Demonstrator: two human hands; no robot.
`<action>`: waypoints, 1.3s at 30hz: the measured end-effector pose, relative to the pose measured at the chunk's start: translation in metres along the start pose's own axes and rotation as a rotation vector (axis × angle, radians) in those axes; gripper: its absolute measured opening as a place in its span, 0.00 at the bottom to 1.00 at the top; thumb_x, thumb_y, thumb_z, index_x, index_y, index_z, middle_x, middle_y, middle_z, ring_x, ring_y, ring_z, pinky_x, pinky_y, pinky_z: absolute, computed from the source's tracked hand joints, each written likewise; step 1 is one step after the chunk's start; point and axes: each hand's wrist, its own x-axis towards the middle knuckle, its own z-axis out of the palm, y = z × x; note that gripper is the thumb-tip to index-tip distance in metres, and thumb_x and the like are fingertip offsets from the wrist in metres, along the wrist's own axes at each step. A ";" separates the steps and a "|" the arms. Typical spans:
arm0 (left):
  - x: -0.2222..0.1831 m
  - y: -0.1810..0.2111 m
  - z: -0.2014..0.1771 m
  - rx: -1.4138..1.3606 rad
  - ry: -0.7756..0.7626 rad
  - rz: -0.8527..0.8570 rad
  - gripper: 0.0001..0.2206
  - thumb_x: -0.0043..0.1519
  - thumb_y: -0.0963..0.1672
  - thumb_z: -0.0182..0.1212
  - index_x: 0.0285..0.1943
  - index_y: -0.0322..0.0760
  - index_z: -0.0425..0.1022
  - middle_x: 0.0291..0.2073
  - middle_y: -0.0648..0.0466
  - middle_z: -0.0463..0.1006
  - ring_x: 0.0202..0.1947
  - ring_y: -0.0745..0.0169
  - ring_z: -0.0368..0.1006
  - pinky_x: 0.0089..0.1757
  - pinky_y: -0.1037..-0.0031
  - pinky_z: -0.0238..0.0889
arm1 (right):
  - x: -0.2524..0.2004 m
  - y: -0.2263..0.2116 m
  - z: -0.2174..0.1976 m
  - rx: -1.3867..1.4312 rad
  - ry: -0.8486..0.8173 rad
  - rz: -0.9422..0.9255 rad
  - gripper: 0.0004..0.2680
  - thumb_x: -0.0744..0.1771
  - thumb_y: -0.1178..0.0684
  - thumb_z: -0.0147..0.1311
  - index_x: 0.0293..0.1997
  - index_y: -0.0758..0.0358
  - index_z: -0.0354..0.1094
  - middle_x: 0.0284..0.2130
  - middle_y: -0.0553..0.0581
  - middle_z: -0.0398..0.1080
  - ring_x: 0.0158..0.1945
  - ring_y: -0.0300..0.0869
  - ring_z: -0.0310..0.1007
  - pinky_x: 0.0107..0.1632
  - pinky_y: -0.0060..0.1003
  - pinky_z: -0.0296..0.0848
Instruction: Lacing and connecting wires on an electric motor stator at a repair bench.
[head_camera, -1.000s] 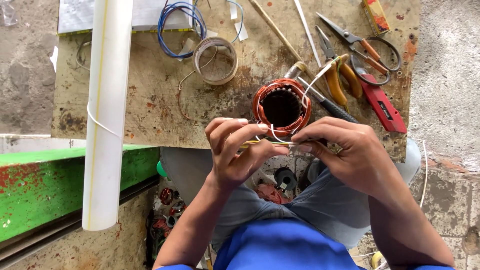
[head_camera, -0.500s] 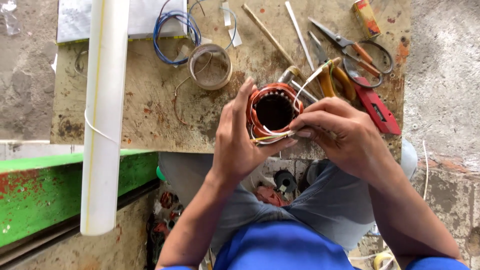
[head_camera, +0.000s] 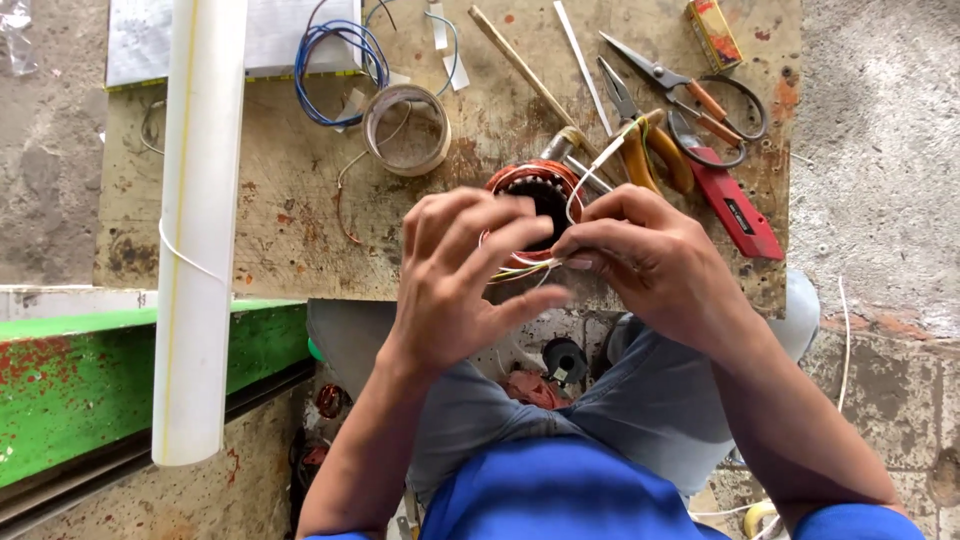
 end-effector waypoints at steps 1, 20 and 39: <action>0.001 0.003 0.001 0.001 0.000 0.000 0.24 0.60 0.58 0.68 0.58 0.47 0.76 0.56 0.57 0.76 0.59 0.55 0.68 0.60 0.63 0.54 | 0.000 0.001 0.001 0.001 0.000 -0.001 0.08 0.67 0.62 0.59 0.50 0.57 0.76 0.45 0.58 0.69 0.47 0.47 0.74 0.51 0.39 0.73; -0.004 0.016 0.024 0.007 0.150 -0.064 0.05 0.62 0.44 0.73 0.41 0.47 0.81 0.41 0.65 0.84 0.52 0.59 0.73 0.61 0.59 0.50 | 0.016 0.021 -0.013 0.122 -0.061 -0.097 0.14 0.67 0.68 0.56 0.48 0.50 0.78 0.43 0.55 0.68 0.48 0.42 0.75 0.51 0.34 0.74; -0.003 -0.018 0.002 -0.173 -0.018 0.025 0.06 0.59 0.44 0.77 0.38 0.50 0.83 0.37 0.67 0.85 0.51 0.61 0.71 0.61 0.60 0.44 | -0.021 -0.003 0.061 -0.074 0.221 0.260 0.32 0.64 0.43 0.64 0.70 0.72 0.51 0.61 0.70 0.64 0.64 0.59 0.66 0.65 0.48 0.66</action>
